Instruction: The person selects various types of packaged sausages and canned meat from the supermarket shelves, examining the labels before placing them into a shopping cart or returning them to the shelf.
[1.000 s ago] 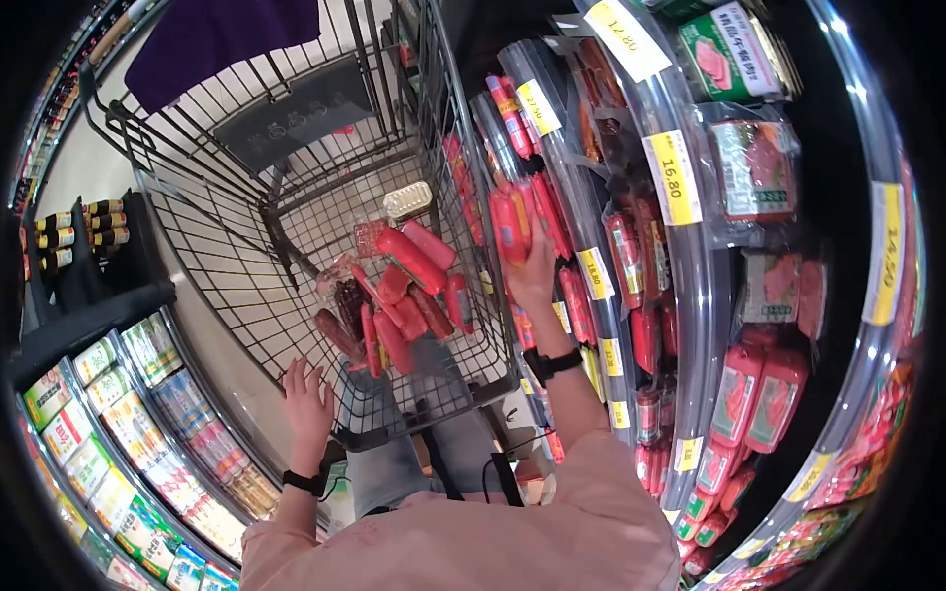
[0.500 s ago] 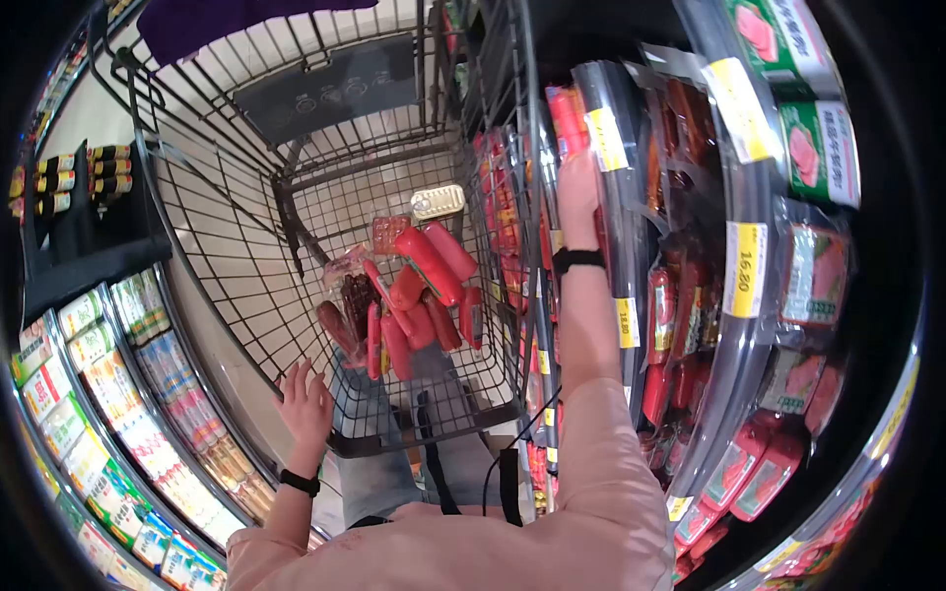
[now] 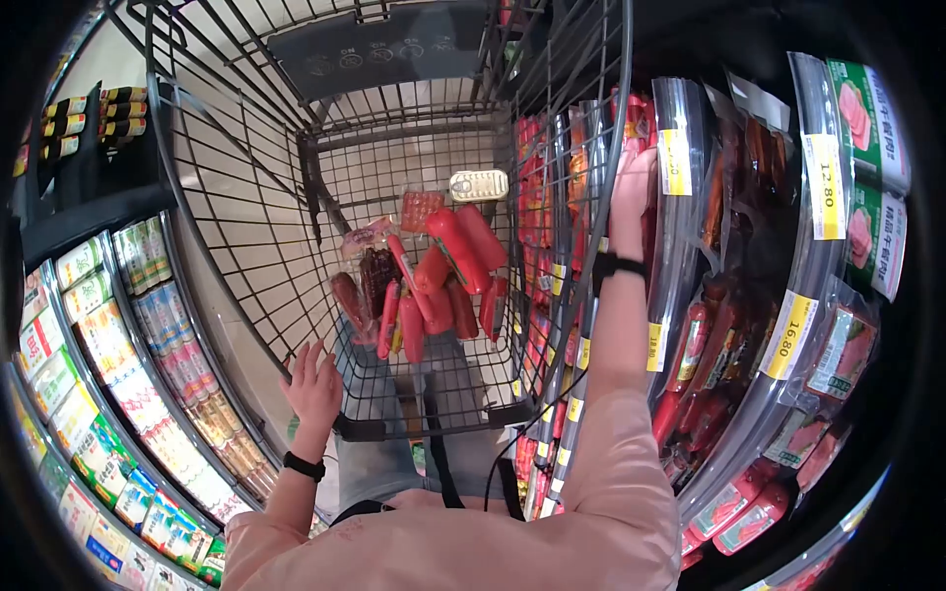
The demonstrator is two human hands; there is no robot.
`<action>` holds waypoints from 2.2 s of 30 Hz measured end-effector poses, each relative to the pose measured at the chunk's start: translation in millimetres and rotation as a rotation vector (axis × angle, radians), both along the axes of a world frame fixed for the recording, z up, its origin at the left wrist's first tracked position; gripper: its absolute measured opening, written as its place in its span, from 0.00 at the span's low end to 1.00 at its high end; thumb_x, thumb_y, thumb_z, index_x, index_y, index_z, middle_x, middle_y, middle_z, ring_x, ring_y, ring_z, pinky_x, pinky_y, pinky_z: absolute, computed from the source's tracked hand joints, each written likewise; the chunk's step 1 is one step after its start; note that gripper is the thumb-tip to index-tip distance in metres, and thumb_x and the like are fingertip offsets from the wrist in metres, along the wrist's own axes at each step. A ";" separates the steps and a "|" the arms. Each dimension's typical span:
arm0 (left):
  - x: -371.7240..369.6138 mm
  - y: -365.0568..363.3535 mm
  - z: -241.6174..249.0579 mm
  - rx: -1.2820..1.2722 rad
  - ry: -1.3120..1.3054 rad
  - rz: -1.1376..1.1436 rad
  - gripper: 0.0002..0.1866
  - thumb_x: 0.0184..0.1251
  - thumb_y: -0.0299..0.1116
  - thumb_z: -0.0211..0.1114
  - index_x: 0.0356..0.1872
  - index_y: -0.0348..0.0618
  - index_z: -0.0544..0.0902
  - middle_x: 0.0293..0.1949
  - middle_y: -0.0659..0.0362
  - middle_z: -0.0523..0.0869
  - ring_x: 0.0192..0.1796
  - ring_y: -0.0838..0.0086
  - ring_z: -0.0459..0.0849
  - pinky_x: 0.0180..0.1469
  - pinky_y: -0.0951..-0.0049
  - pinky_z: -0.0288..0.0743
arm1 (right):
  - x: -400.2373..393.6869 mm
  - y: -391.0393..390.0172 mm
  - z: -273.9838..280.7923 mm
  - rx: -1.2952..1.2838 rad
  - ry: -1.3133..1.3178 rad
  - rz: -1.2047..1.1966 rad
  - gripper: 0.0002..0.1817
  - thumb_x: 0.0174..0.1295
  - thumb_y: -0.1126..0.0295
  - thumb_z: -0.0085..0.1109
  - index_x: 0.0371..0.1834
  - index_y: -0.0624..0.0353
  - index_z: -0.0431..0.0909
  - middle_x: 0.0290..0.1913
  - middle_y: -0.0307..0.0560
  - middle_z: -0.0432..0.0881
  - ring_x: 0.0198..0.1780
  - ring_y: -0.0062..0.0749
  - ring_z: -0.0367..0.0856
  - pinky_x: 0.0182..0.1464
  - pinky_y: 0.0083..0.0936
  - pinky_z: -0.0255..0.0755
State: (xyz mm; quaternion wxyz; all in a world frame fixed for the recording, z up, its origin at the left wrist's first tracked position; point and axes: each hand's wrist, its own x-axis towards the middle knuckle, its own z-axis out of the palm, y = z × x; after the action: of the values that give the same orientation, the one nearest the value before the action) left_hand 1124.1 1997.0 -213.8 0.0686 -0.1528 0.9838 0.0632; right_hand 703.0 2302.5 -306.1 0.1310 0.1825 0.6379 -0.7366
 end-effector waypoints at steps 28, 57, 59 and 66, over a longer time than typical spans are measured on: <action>-0.9 -4.1 8.4 0.111 0.143 -0.124 0.10 0.50 0.29 0.58 0.36 0.48 0.77 0.42 0.64 0.79 0.54 0.68 0.73 0.55 0.53 0.57 | 215.4 -104.7 -20.9 1.100 -0.268 0.803 0.34 0.32 0.59 0.65 0.44 0.65 0.67 0.40 0.59 0.77 0.42 0.48 0.78 0.43 0.38 0.73; 16.0 -7.2 -1.5 -0.167 0.198 -0.484 0.13 0.49 0.30 0.59 0.37 0.62 0.76 0.57 0.67 0.69 0.64 0.66 0.61 0.57 0.36 0.46 | 665.4 -2.1 147.7 -1.033 -0.042 -0.848 0.38 0.58 0.35 0.32 0.50 0.62 0.67 0.37 0.57 0.76 0.36 0.42 0.77 0.37 0.33 0.72; 18.4 -7.8 -5.7 -0.187 0.186 -0.495 0.13 0.50 0.30 0.60 0.37 0.62 0.76 0.57 0.68 0.70 0.63 0.67 0.62 0.56 0.36 0.48 | 680.0 10.1 133.6 -0.978 -0.049 -0.858 0.38 0.60 0.36 0.29 0.51 0.62 0.67 0.37 0.56 0.76 0.36 0.41 0.76 0.37 0.33 0.72; 13.4 -8.6 -18.9 -0.275 0.239 -0.467 0.11 0.52 0.32 0.59 0.37 0.63 0.77 0.53 0.68 0.73 0.61 0.68 0.65 0.53 0.40 0.56 | 726.6 44.4 101.8 -0.651 -0.105 -0.898 0.34 0.56 0.44 0.51 0.54 0.63 0.65 0.44 0.53 0.75 0.38 0.39 0.78 0.41 0.33 0.74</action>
State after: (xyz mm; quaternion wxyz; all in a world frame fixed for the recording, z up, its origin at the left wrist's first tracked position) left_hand 1137.4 1988.4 -232.7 -0.0565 0.0786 0.9928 -0.0705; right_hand 1429.6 2346.9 -204.2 -0.1145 0.4232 0.2297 -0.8689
